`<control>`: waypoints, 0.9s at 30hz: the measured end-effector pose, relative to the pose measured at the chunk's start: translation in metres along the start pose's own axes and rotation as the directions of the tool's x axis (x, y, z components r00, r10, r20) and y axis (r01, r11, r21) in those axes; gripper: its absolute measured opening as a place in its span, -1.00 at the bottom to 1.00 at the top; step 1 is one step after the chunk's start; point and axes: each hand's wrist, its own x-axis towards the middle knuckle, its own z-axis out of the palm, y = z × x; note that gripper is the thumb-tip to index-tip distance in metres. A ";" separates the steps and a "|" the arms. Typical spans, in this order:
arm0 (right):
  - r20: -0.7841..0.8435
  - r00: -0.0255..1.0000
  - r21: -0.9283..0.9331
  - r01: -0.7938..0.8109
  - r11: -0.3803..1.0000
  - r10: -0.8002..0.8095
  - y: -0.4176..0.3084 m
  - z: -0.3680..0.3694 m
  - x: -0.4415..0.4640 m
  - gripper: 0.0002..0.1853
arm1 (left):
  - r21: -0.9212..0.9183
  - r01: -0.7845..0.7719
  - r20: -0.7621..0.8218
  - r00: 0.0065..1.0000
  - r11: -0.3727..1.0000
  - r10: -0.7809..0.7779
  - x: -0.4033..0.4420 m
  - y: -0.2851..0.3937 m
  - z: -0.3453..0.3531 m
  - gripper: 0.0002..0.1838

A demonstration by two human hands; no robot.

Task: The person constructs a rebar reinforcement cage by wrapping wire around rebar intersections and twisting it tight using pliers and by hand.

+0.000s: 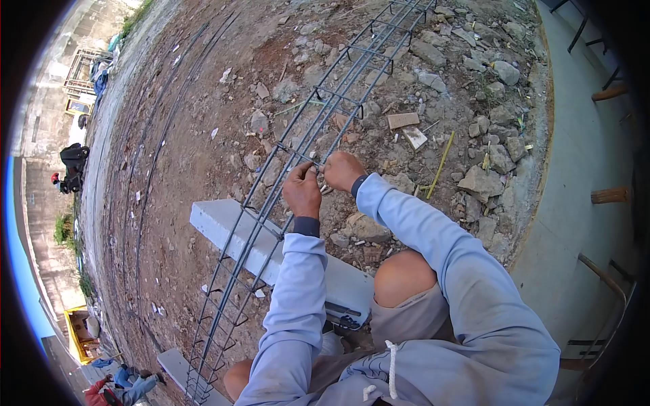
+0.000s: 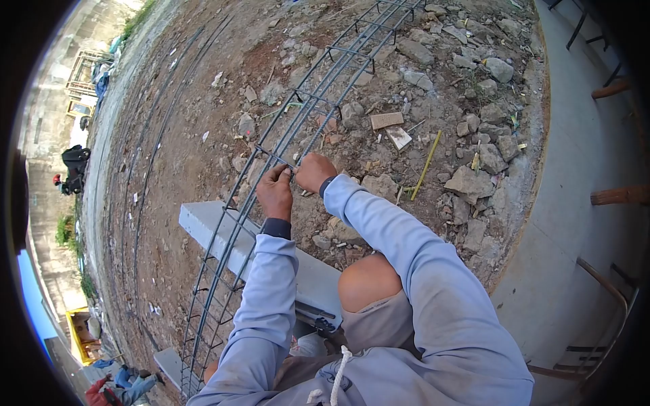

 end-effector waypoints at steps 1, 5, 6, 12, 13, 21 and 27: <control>-0.012 1.000 -0.007 0.018 1.000 -0.018 0.002 0.003 0.001 -0.64 | 0.000 -0.018 -0.013 1.000 1.000 0.018 -0.004 0.003 0.000 -0.79; -0.030 0.999 0.030 0.028 0.999 -0.027 0.007 0.008 0.001 -0.65 | 0.160 -0.231 -0.005 0.972 0.960 0.235 -0.010 -0.009 0.008 -0.78; -0.036 0.999 0.054 0.034 0.998 -0.032 0.011 0.014 0.002 -0.67 | 0.222 -0.245 0.014 0.969 0.944 0.248 -0.013 -0.005 0.008 -0.77; -0.060 0.994 0.112 0.094 0.989 -0.087 0.026 0.021 -0.009 -0.75 | 0.268 -0.323 0.105 0.946 0.908 0.305 -0.016 0.001 0.002 -0.71; -0.059 0.991 0.097 0.122 0.988 -0.116 0.029 0.017 -0.017 -0.78 | 0.192 -0.341 0.093 0.940 0.920 0.329 -0.016 -0.005 0.001 -0.70; 0.010 0.979 -0.221 0.199 0.955 -0.201 0.021 0.007 -0.039 -0.78 | 0.189 -0.445 0.126 0.895 0.875 0.427 -0.020 -0.008 0.001 -0.67; 0.012 0.987 -0.311 0.155 0.938 -0.160 0.003 0.000 -0.056 -0.79 | 0.263 -0.492 0.177 0.870 0.830 0.459 -0.022 -0.005 -0.005 -0.59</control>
